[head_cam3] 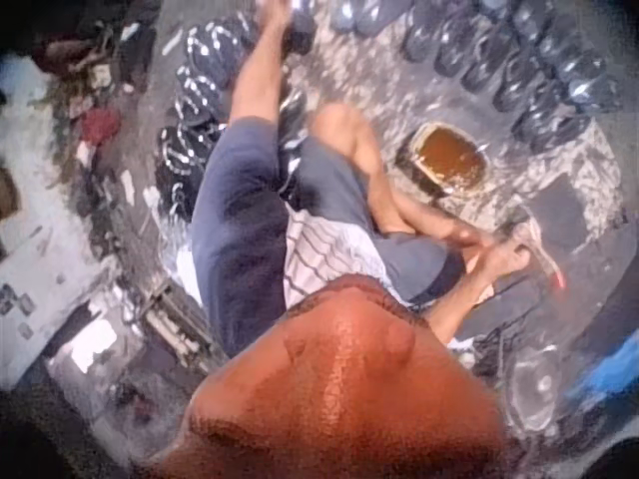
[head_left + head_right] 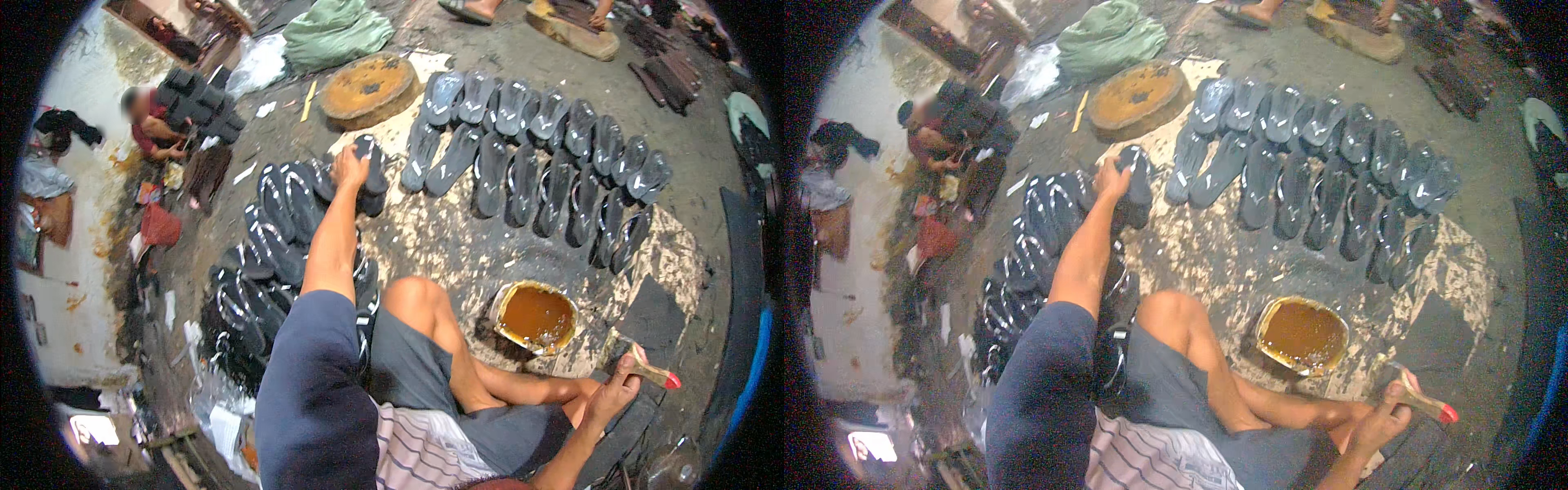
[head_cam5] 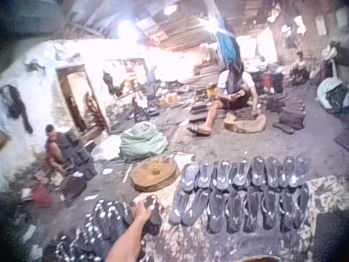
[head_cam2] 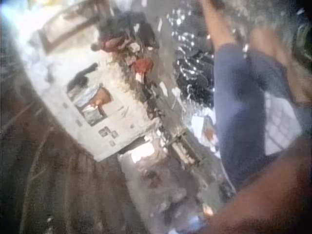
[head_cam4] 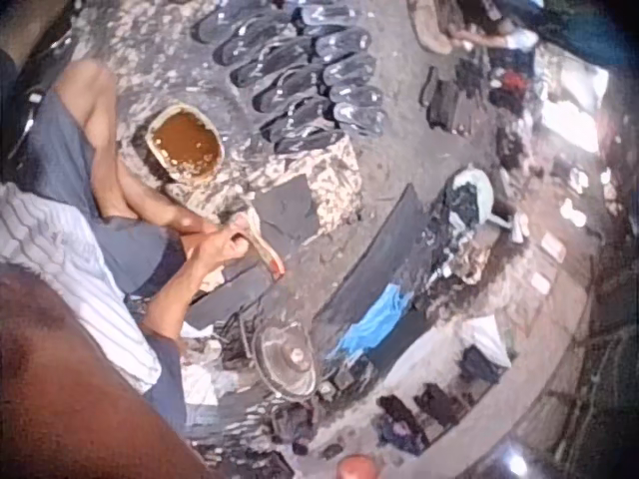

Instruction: The person sits on the floor and repeatedly picks up black flip-flops, dips a brush into a container of brown liquid, and applies the liquid to the soles of the slippers. The coated slippers are placed in a row on the floor.

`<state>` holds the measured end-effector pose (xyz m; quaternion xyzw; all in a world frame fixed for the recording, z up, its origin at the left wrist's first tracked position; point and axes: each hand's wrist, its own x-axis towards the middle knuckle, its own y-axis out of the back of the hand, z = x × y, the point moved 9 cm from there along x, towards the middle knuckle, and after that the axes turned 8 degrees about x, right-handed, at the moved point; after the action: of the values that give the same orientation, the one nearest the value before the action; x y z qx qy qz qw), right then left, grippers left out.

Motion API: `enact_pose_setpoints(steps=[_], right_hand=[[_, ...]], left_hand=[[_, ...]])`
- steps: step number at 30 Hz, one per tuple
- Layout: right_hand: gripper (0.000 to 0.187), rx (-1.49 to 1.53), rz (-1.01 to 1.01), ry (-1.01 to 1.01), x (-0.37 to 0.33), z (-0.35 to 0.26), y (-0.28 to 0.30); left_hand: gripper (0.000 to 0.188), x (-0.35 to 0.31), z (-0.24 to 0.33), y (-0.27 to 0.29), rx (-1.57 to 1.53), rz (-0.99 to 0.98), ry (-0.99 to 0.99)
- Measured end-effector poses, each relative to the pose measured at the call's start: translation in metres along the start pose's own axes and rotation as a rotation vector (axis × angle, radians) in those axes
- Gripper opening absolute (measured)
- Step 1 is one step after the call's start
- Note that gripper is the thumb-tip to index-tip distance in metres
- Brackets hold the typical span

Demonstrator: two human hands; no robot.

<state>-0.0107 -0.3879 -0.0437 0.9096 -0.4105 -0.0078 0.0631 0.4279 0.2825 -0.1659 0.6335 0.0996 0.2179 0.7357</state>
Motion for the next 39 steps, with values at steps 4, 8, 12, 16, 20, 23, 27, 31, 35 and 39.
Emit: enact_pose_setpoints(steps=[4, 8, 12, 16, 20, 23, 27, 31, 35, 39], right_hand=[[0.045, -0.096, -0.031, 0.069, -0.006, -0.019, 0.002], [0.046, -0.09, -0.038, -0.031, -0.011, -0.028, -0.015], [0.045, -0.062, -0.282, -0.256, -0.018, 0.022, -0.086], [0.029, -0.421, -0.479, 0.163, -0.025, 0.045, -0.136], [0.027, -0.584, -0.452, 0.341, -0.034, 0.043, -0.131], [0.027, 0.285, -0.288, 0.265, -0.022, 0.007, -0.104], [0.028, -0.813, -0.545, 0.683, -0.018, 0.022, -0.053], [0.029, -0.248, -0.24, 0.089, 0.015, -0.003, -0.03], [0.034, 0.317, -0.436, 0.088, -0.038, -0.129, -0.137], [0.029, 0.155, -0.356, 0.818, -0.095, -0.163, -0.157]], left_hand=[[0.069, -0.008, 0.043, -0.041, 0.147, -0.206, -0.261], [0.042, -0.006, 0.069, -0.003, -0.006, -0.045, -0.29], [0.032, -0.072, 0.072, 0.091, -0.464, 0.102, -0.703], [0.028, -0.205, 0.051, 0.145, -0.506, -0.252, -0.668], [0.035, -0.315, 0.014, 0.15, -0.801, -0.457, -0.533], [0.064, -0.354, 0.034, 0.167, -0.808, -0.349, -0.627], [0.061, -0.366, 0.051, 0.189, -0.517, -0.188, -0.81], [0.053, -0.364, 0.075, 0.183, -1.571, -0.865, -0.2], [0.053, -0.428, 0.145, 0.182, -1.745, -1.095, -0.152], [0.054, -0.455, 0.171, 0.218, -1.862, -1.047, 0.0]])
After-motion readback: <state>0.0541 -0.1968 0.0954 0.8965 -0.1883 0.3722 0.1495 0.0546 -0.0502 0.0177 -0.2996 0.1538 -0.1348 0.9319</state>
